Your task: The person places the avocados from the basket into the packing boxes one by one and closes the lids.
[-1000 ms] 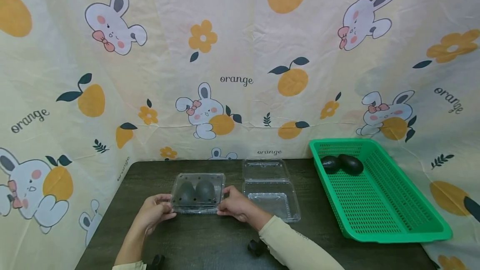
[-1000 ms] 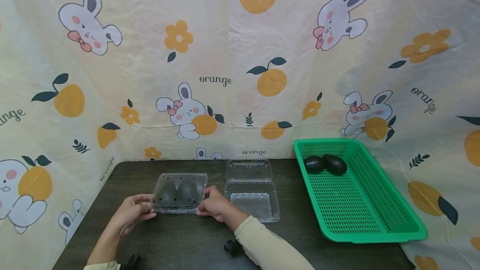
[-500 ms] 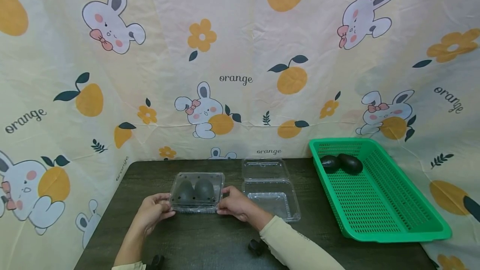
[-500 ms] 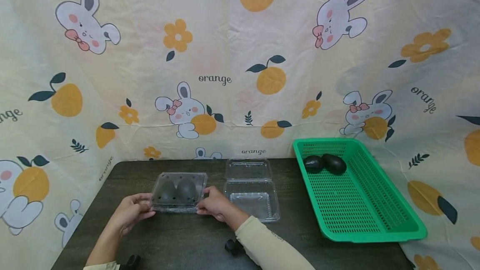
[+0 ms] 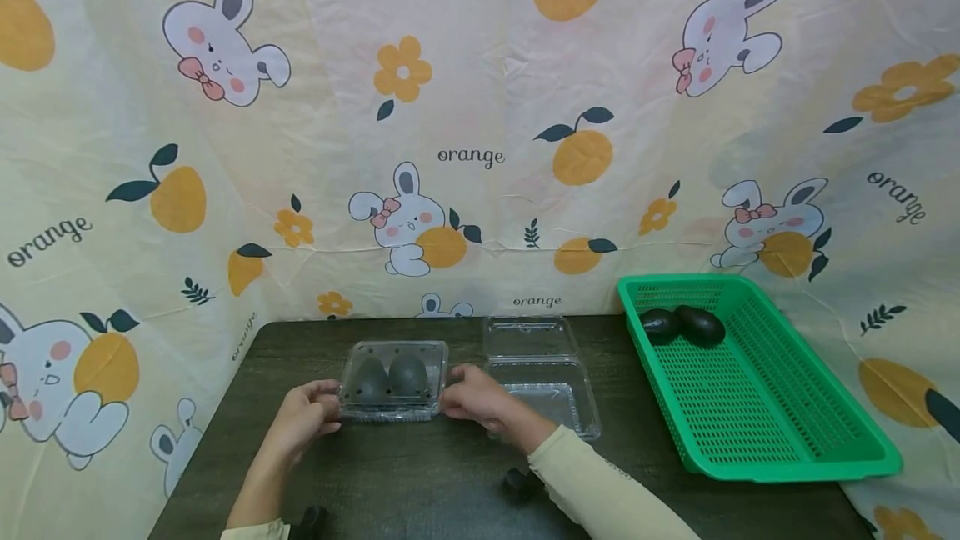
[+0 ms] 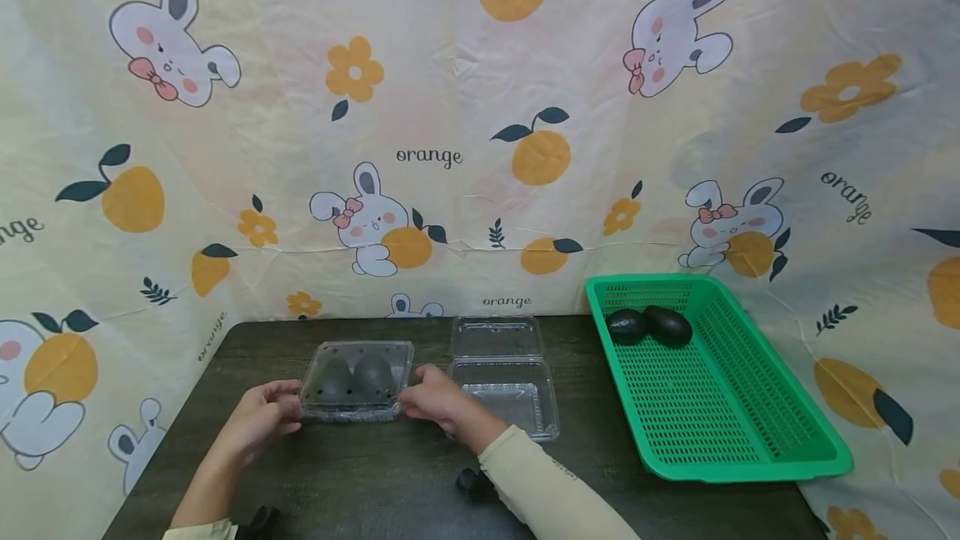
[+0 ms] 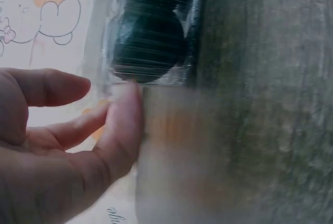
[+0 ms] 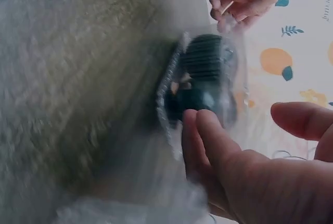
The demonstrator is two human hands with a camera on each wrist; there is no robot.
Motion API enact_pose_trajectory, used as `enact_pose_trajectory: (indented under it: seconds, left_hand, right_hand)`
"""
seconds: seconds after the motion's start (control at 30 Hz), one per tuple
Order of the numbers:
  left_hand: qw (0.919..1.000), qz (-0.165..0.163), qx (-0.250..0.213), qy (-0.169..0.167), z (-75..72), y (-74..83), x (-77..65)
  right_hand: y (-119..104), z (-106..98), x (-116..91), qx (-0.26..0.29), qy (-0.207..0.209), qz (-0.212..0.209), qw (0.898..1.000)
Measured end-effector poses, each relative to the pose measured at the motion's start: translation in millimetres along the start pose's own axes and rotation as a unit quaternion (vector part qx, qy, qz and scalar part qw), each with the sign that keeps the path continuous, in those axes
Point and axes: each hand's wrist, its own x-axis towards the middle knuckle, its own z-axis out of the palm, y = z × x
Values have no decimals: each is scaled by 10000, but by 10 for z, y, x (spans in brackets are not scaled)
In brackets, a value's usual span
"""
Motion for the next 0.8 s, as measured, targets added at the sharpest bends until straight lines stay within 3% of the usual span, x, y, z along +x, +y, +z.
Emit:
enact_pose_trajectory:
  seconds: [0.2, 0.33, 0.57, 0.8]
  left_hand:
    - [9934, 473, 952, 442, -3, 170, -49]
    - [9867, 783, 1290, 610, 36, 315, -121]
    - [9825, 1320, 1156, 629, 226, 609, -246]
    - [9785, 1722, 1070, 385, 450, 847, -305]
  right_hand:
    - [-179, -153, -174, -836, -138, -284, 9960]
    - [-292, -287, -281, -1804, 14, -652, 9814]
    - [-423, -576, -492, -2272, 231, -1178, 9664]
    - [-499, -845, -759, -2665, 807, -1630, 9465]
